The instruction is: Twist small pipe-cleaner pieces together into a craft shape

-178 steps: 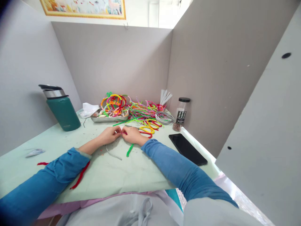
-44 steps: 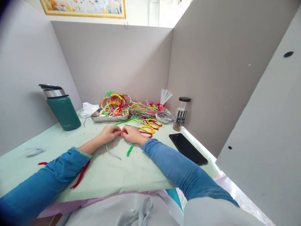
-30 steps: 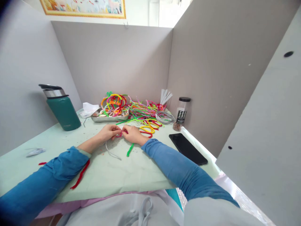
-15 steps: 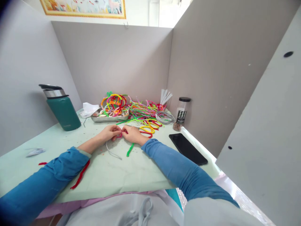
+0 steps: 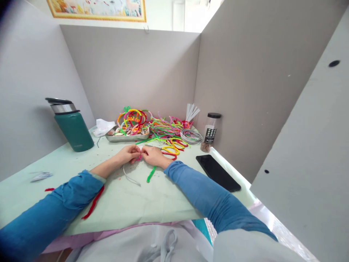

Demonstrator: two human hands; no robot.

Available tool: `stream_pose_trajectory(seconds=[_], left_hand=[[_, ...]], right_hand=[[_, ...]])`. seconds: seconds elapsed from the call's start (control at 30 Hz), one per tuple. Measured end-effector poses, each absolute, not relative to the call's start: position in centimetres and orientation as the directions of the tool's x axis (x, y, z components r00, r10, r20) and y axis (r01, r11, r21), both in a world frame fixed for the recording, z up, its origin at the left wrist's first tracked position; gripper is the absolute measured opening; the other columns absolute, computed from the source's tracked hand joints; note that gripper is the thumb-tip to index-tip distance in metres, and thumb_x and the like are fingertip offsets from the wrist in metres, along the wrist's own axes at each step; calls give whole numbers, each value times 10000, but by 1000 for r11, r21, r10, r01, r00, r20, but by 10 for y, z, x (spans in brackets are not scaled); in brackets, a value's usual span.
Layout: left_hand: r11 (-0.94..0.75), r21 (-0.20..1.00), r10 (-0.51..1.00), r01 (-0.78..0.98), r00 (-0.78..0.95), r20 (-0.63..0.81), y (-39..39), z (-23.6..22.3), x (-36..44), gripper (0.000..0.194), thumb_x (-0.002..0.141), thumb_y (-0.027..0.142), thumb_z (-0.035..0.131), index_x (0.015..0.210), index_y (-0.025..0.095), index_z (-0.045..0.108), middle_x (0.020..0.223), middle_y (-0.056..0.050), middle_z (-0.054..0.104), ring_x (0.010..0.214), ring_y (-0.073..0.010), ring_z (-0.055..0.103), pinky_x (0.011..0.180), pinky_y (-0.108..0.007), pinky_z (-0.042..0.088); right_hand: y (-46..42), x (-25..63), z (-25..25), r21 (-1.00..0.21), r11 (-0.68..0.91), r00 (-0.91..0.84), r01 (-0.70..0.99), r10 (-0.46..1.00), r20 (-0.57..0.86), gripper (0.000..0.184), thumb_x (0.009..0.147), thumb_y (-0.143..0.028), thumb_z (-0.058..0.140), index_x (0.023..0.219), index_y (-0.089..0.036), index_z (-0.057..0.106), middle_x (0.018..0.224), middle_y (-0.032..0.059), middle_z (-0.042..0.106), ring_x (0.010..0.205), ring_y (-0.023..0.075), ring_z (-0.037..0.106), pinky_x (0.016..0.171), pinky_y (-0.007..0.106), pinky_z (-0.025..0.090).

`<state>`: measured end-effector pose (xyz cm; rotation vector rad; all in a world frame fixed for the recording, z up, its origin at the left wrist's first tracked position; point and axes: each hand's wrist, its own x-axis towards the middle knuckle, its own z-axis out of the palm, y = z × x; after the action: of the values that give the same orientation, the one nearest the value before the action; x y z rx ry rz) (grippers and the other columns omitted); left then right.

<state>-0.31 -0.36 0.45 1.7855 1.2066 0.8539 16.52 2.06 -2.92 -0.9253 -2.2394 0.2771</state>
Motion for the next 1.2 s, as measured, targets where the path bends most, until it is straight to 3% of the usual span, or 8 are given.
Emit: stream_pose_trajectory(seconds=[0.33, 0.5, 0.73, 1.2], left_hand=[[-272, 830, 941, 487, 315, 123, 0, 1, -5, 219, 666, 288, 627, 794, 169, 495, 498, 80, 503, 350, -63, 432, 374, -187, 317], [-352, 712, 929, 608, 320, 186, -2, 3, -4, 175, 694, 290, 577, 814, 172, 527, 676, 28, 603, 373, -66, 450, 387, -206, 340], [-493, 411, 863, 767, 372, 341, -4, 7, -5, 89, 716, 216, 548, 789, 182, 585, 770, -17, 674, 635, -134, 567, 600, -229, 408], [-555, 276, 820, 784, 461, 341, 0, 3, -10, 143, 729, 221, 539, 860, 201, 592, 832, -22, 674, 754, -173, 595, 692, -261, 422]], right_hand=[[20, 164, -28, -433, 713, -504, 552, 699, 508, 103, 833, -216, 497, 827, -172, 589, 720, 1, 591, 638, 120, 462, 601, 226, 297], [20, 164, -28, -425, 721, -510, 547, 690, 515, 88, 823, -198, 500, 818, -174, 584, 714, -4, 587, 637, 119, 467, 594, 224, 293], [19, 164, -26, -423, 716, -513, 556, 695, 503, 104, 817, -189, 496, 847, -174, 595, 732, 1, 600, 640, 121, 471, 594, 225, 296], [19, 164, -26, -428, 725, -521, 540, 687, 506, 105, 812, -182, 508, 857, -175, 603, 740, 0, 606, 644, 122, 491, 595, 226, 310]])
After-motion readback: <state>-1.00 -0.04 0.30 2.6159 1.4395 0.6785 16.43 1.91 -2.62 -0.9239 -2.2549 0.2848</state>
